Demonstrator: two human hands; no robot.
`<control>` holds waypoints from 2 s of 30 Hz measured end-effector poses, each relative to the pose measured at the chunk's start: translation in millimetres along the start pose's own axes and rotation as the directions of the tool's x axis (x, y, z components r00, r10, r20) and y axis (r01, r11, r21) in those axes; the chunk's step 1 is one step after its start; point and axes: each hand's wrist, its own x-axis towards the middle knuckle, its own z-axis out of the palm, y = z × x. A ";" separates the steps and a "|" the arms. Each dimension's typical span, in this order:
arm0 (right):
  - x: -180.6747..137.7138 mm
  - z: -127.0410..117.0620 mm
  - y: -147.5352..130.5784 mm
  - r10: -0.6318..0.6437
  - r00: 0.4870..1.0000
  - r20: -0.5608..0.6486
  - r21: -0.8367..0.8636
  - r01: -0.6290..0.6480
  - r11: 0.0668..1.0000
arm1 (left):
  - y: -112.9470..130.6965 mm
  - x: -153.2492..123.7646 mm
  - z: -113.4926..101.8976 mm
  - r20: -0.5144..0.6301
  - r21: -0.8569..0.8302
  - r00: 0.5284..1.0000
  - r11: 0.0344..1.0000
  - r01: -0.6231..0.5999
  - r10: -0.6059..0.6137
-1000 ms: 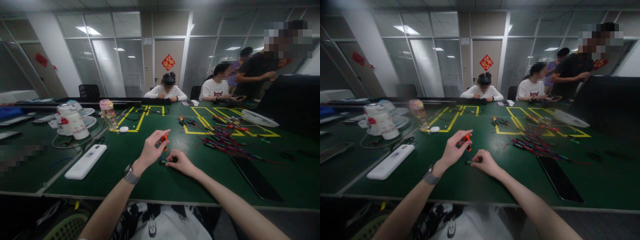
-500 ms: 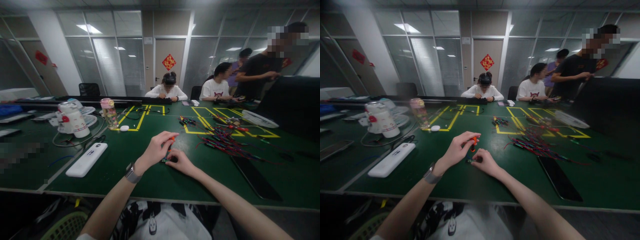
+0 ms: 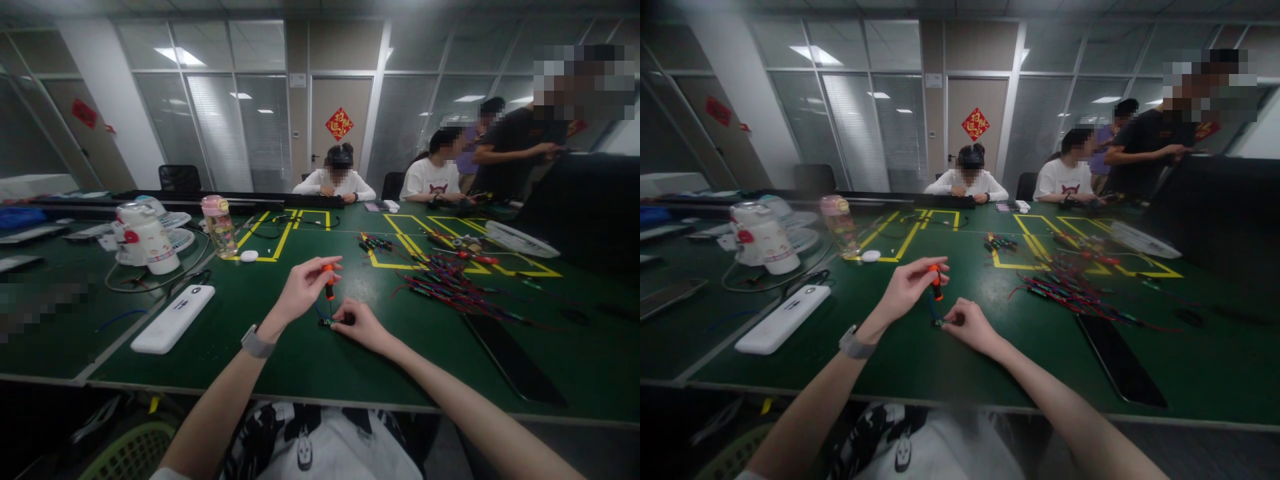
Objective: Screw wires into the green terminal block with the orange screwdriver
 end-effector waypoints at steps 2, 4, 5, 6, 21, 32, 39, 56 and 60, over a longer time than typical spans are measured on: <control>0.0 0.0 -0.8 0.006 1.000 -0.001 0.004 -0.006 1.000 | -4.4 -0.8 -0.7 -0.136 0.188 0.991 0.982 0.019 0.007; 0.0 0.0 -1.3 0.005 1.000 0.000 0.008 -0.005 1.000 | -6.1 -4.8 -0.4 -0.233 0.457 0.966 0.890 0.009 0.109; 0.1 0.1 -1.4 0.005 1.000 0.000 0.009 -0.005 1.000 | -5.5 -7.4 0.4 -0.192 0.529 0.969 0.848 -0.033 0.157; 0.3 0.1 -1.3 0.004 1.000 0.000 0.011 -0.004 1.000 | -4.0 -9.7 1.7 -0.124 0.552 0.975 0.829 -0.088 0.187; 1.3 2.0 2.7 -0.007 1.000 -0.002 0.007 0.007 1.000 | 7.4 -5.0 19.3 -0.019 0.524 0.971 0.830 -0.192 0.237; 0.5 -0.5 -0.5 0.014 1.000 0.002 0.024 -0.014 1.000 | -3.1 -0.6 11.3 -0.119 0.150 0.992 0.988 0.048 -0.030; 0.2 -0.1 -0.3 0.009 1.000 0.008 0.021 -0.009 1.000 | -5.1 -12.2 11.9 -0.058 0.243 0.997 0.968 0.064 -0.051; 0.9 0.4 1.6 0.005 1.000 0.005 0.027 -0.005 1.000 | 3.1 -2.4 11.3 -0.161 0.169 0.987 0.985 0.037 -0.009; 0.9 0.7 1.6 0.015 1.000 0.006 0.043 -0.015 0.999 | 5.3 3.6 7.1 0.137 -0.321 0.975 0.923 0.213 -0.177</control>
